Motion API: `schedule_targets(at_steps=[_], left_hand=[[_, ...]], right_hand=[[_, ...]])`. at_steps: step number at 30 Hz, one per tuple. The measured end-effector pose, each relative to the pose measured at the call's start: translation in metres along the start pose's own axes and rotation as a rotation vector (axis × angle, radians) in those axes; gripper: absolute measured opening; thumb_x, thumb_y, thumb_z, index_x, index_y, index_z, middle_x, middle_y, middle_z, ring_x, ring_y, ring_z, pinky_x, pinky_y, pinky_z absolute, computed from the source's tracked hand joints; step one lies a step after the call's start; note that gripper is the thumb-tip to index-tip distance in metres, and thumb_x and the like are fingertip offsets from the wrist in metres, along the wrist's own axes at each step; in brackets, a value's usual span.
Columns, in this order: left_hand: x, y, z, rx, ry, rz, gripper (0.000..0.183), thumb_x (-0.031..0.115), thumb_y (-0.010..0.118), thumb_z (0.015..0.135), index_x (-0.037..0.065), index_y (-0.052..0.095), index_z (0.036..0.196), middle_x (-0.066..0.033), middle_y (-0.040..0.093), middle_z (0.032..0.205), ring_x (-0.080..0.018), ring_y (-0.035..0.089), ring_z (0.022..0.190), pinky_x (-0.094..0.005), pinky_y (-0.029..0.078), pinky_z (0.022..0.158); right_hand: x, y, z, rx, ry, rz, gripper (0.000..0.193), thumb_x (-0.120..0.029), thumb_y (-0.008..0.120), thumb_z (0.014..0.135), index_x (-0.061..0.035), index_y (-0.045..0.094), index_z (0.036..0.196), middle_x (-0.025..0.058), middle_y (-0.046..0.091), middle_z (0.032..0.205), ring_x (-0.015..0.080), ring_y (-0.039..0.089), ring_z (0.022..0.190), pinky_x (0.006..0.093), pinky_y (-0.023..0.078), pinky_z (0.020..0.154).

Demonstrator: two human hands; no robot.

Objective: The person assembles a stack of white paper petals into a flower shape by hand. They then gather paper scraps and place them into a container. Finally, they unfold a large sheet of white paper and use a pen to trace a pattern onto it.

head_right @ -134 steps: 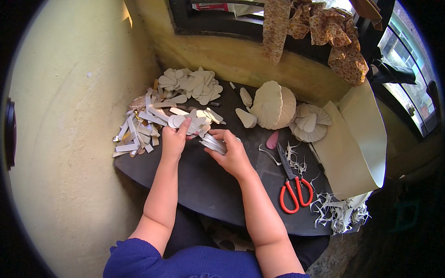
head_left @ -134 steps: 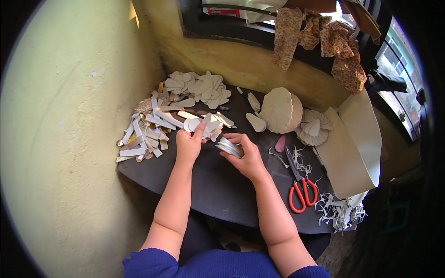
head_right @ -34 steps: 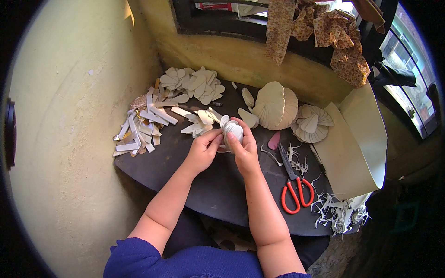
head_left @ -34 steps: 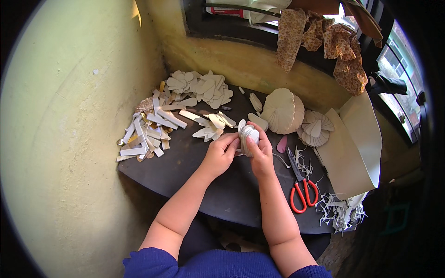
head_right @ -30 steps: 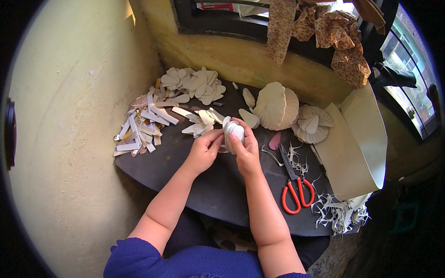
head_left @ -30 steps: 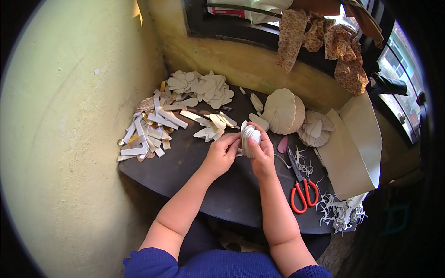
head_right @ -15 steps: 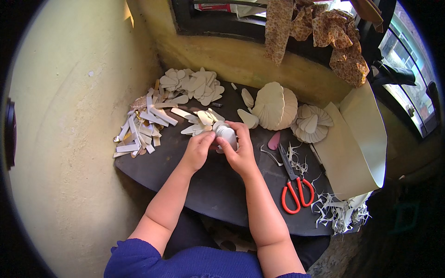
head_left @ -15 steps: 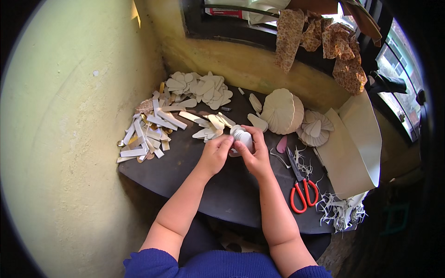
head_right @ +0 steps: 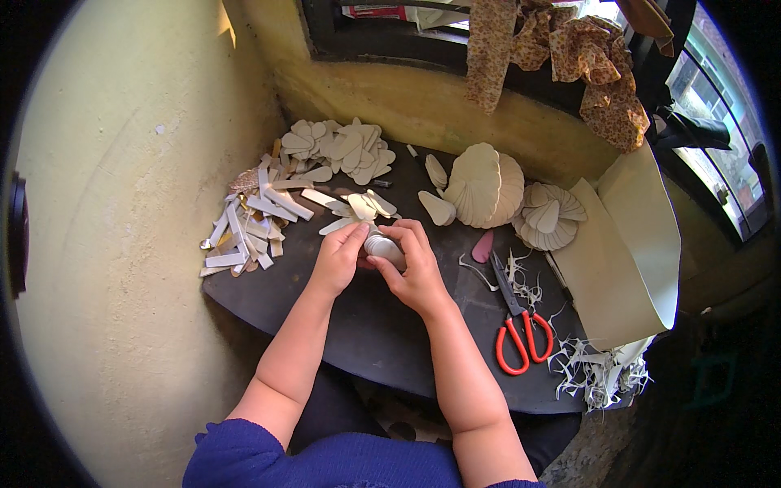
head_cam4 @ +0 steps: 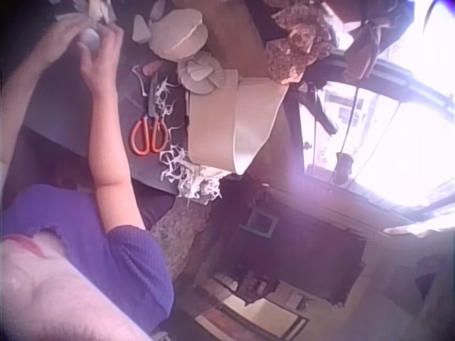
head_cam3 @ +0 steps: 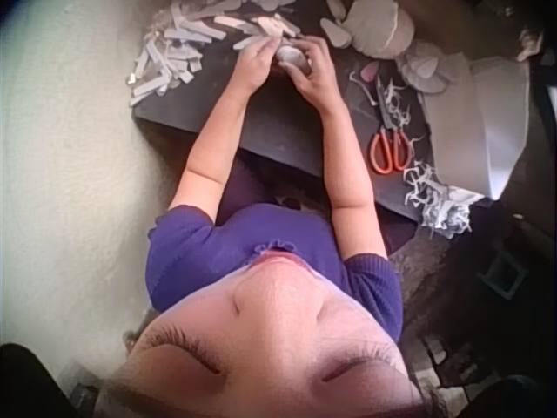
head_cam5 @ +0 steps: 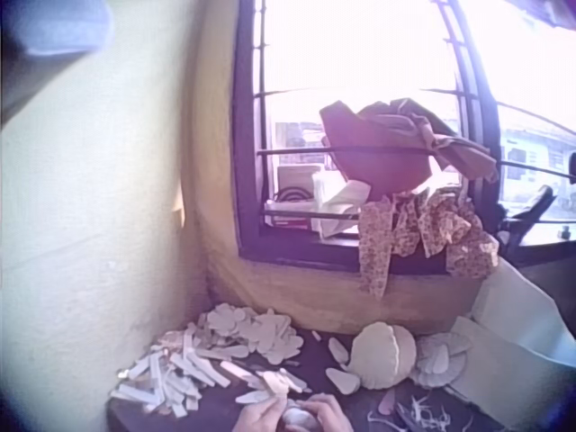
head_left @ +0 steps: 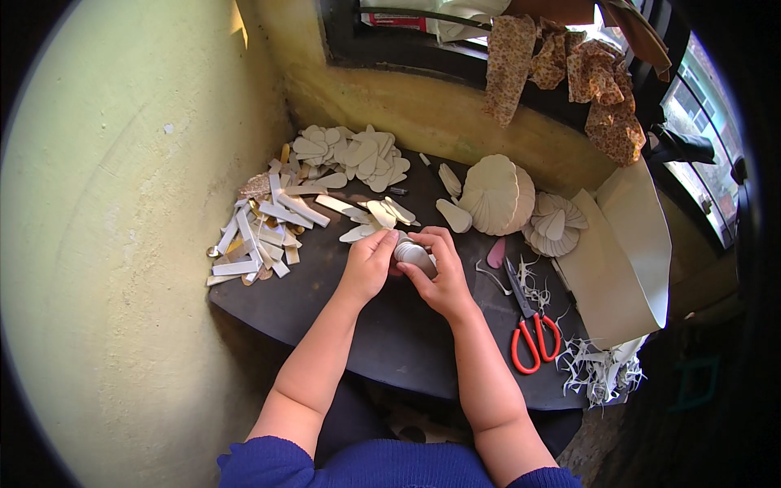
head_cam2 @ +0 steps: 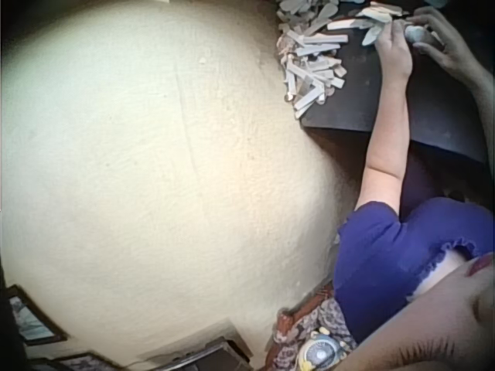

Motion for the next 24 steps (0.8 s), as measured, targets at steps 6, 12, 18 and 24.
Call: schedule_targets(at_steps=[6, 12, 18, 24], left_hand=[[-0.002, -0.004, 0.000, 0.014, -0.016, 0.012, 0.027, 0.024, 0.043, 0.097, 0.003, 0.059, 0.092, -0.0005, 0.058, 0.076, -0.0063, 0.054, 0.062, -0.0212, 0.048, 0.055], [0.000, -0.004, -0.001, 0.058, -0.043, 0.048, 0.028, 0.023, 0.045, 0.097, 0.001, 0.061, 0.093, -0.0006, 0.057, 0.071, -0.0067, 0.053, 0.057, -0.0210, 0.046, 0.050], [-0.001, -0.007, -0.001, 0.080, -0.059, 0.086, 0.027, 0.021, 0.045, 0.096, 0.002, 0.061, 0.087, -0.0003, 0.056, 0.068, -0.0064, 0.052, 0.055, -0.0208, 0.045, 0.048], [0.001, -0.014, 0.002, 0.094, -0.027, 0.148, 0.029, 0.022, 0.046, 0.097, 0.002, 0.060, 0.082, -0.0003, 0.056, 0.066, -0.0064, 0.052, 0.055, -0.0211, 0.044, 0.047]], right_hand=[[0.001, 0.003, 0.000, -0.011, 0.016, 0.027, 0.042, -0.007, 0.075, 0.072, -0.0040, 0.054, 0.109, 0.0145, 0.050, 0.109, 0.0306, 0.054, 0.098, 0.0351, 0.046, 0.083], [0.002, 0.007, -0.001, -0.038, -0.007, 0.026, 0.041, -0.005, 0.074, 0.072, -0.0033, 0.051, 0.107, 0.0146, 0.050, 0.110, 0.0314, 0.052, 0.101, 0.0361, 0.043, 0.087], [0.000, 0.009, -0.002, -0.061, -0.033, 0.018, 0.045, -0.003, 0.073, 0.071, -0.0038, 0.048, 0.108, 0.0148, 0.049, 0.109, 0.0325, 0.050, 0.102, 0.0371, 0.043, 0.087], [-0.005, 0.009, -0.003, -0.037, -0.079, -0.009, 0.050, 0.000, 0.075, 0.068, -0.0034, 0.046, 0.109, 0.0156, 0.049, 0.110, 0.0334, 0.051, 0.102, 0.0377, 0.043, 0.087]])
Point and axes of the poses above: each hand's wrist, its own z-axis towards the middle knuckle, its own y-axis out of the palm, x = y × z, the point moved 8 cm from there along z, towards the middle knuckle
